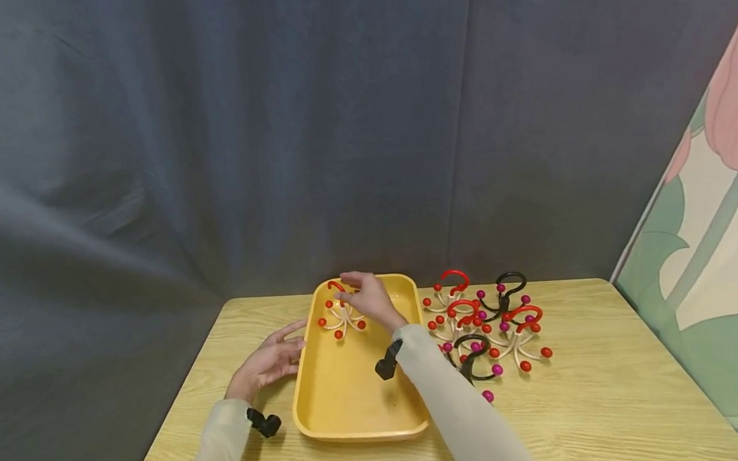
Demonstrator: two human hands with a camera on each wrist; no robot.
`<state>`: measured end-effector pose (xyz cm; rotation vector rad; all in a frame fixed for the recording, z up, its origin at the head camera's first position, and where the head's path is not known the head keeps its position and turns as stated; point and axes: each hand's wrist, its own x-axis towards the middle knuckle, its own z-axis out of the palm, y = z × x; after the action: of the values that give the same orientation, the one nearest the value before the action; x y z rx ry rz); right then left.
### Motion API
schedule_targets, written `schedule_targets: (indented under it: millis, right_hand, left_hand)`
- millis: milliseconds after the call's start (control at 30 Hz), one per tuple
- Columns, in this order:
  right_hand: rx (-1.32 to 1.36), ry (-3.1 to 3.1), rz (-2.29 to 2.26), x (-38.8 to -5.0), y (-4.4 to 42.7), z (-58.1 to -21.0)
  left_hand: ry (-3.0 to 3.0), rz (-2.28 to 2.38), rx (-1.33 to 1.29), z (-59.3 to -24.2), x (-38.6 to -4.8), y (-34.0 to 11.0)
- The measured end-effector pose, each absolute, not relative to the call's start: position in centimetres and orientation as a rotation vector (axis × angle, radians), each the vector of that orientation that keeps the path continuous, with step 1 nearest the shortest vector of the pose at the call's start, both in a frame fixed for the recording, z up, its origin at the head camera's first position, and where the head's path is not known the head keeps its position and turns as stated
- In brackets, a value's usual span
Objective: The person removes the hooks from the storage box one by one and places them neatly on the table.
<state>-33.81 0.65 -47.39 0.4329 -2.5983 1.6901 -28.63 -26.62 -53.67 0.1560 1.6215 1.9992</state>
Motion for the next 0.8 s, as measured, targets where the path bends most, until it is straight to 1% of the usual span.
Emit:
schedule_targets:
  millis: [300,533,800]
  right_hand:
    - [0.432,-2.579,1.687,-34.6,-0.3,-48.2]
    - [0.430,-2.559,1.755,-34.5,-0.5,-48.7]
    - [0.429,-2.536,1.736,-34.5,-0.7,-48.4]
  left_hand:
    - [1.583,2.012,0.154,-53.5,-28.7,-26.6]
    - [1.608,1.985,0.160,-53.6,-28.5,-26.4]
    - [1.628,2.006,0.082,-53.4,-28.6,-26.4]
